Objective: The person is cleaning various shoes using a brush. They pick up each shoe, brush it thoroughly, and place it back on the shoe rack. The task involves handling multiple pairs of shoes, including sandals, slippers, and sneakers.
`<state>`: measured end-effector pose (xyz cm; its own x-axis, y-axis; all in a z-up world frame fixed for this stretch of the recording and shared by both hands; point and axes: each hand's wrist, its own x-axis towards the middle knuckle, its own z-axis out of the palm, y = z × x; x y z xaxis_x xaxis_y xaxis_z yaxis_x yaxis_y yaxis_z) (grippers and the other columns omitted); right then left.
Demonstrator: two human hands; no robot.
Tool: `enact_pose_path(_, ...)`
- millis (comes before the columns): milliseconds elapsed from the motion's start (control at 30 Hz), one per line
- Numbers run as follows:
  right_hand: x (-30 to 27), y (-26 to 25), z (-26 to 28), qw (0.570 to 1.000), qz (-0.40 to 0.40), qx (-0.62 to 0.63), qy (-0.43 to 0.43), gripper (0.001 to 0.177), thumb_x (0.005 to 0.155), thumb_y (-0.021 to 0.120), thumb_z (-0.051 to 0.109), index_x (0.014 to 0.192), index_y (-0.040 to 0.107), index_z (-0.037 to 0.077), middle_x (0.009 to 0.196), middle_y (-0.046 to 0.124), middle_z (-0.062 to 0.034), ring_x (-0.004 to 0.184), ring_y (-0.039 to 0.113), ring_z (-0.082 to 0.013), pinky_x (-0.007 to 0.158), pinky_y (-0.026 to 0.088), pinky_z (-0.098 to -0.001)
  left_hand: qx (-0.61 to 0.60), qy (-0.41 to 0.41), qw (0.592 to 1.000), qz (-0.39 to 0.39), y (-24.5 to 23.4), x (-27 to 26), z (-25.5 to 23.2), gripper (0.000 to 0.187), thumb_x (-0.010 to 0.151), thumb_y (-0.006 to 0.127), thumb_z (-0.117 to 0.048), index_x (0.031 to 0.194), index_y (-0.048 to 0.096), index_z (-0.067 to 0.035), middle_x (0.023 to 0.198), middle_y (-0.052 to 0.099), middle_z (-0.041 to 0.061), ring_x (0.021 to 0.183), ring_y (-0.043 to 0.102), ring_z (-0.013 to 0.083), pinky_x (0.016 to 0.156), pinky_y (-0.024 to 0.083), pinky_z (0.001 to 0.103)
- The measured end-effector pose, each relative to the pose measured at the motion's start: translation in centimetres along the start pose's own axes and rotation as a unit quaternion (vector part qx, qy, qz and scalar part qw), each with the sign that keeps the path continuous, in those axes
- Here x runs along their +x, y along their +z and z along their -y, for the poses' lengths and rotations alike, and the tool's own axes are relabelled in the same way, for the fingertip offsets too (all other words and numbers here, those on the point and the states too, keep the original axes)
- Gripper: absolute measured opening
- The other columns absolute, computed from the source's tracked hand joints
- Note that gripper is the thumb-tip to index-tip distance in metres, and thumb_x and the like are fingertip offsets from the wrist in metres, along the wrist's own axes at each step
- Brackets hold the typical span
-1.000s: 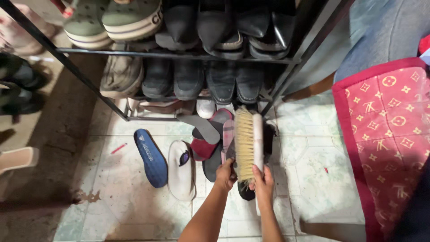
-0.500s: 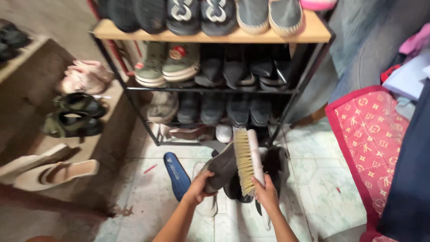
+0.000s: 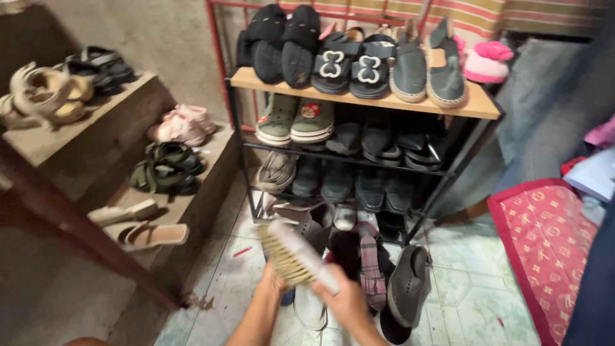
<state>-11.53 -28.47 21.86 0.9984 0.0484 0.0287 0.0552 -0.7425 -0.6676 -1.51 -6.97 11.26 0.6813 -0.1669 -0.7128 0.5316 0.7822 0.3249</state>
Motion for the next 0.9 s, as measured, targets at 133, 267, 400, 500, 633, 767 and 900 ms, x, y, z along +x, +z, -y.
enact_pose_path(133,2.5,-3.3,-5.5,0.994,-0.036,0.0,0.101,0.048,0.085,0.065,0.06,0.125,0.064,0.033,0.087,0.078,-0.0143,0.083,0.076,-0.0368,0.072,0.057,-0.0458,-0.005,0.01,1.0,-0.019,-0.9,0.1,-0.7,0.057,0.093,0.053,-0.066,0.126,0.063,-0.021,0.129,0.066,0.013,0.115,0.059,0.0385,0.091,0.044,0.066)
enact_pose_path(267,4.1,-3.7,-7.9,0.977,-0.107,0.003,0.185,0.052,0.09,0.069,0.058,0.131,0.062,0.028,0.1,0.076,-0.0179,0.093,0.071,-0.0421,0.076,0.054,-0.0488,0.008,0.034,0.999,-0.014,-1.7,0.3,-0.4,0.059,0.09,0.048,-0.068,0.127,0.066,-0.025,0.128,0.069,0.011,0.113,0.062,0.0363,0.092,0.044,0.067)
enact_pose_path(400,2.2,0.9,-6.7,0.985,-0.075,0.151,-0.017,0.055,0.084,0.073,0.052,0.132,0.06,0.027,0.106,0.08,-0.0134,0.094,0.076,-0.0342,0.079,0.059,-0.0435,0.005,0.041,0.998,-0.044,-0.2,0.2,0.0,0.062,0.09,0.051,-0.069,0.128,0.065,-0.023,0.129,0.068,0.012,0.114,0.062,0.0376,0.092,0.044,0.068)
enact_pose_path(500,0.5,3.8,-5.5,0.988,-0.004,0.126,-0.086,0.067,0.083,0.076,0.05,0.144,0.055,0.032,0.108,0.077,-0.0143,0.1,0.076,-0.0308,0.084,0.059,-0.0395,-0.018,0.027,0.999,-0.025,0.3,-0.4,0.1,0.063,0.089,0.055,-0.067,0.13,0.065,-0.021,0.129,0.068,0.013,0.114,0.062,0.0382,0.092,0.045,0.069)
enact_pose_path(633,3.8,2.3,-6.2,0.993,-0.089,0.057,0.045,0.06,0.082,0.071,0.049,0.14,0.059,0.035,0.113,0.079,-0.0089,0.097,0.08,-0.0277,0.083,0.06,-0.0368,-0.002,0.054,0.998,-0.045,-0.5,-2.1,-0.5,0.064,0.089,0.06,-0.065,0.132,0.064,-0.018,0.129,0.068,0.014,0.114,0.063,0.0389,0.091,0.047,0.071)
enact_pose_path(767,5.5,0.7,-6.9,0.993,-0.039,0.002,0.11,0.061,0.092,0.068,0.05,0.148,0.052,0.033,0.115,0.074,-0.0155,0.108,0.071,-0.0348,0.088,0.055,-0.0407,0.088,0.094,0.982,-0.138,-0.7,-1.9,-1.1,0.061,0.09,0.059,-0.061,0.133,0.059,-0.018,0.119,0.069,0.009,0.101,0.068,0.0348,0.081,0.049,0.062)
enact_pose_path(900,5.9,4.1,-6.2,0.984,-0.098,0.147,-0.027,0.06,0.086,0.072,0.049,0.139,0.057,0.026,0.116,0.076,-0.015,0.104,0.076,-0.0315,0.085,0.056,-0.0388,0.093,0.238,0.96,-0.112,-3.2,2.6,0.1,0.048,0.095,0.064,-0.046,0.124,0.075,-0.01,0.099,0.069,0.011,0.077,0.06,0.0252,0.06,0.044,0.039)
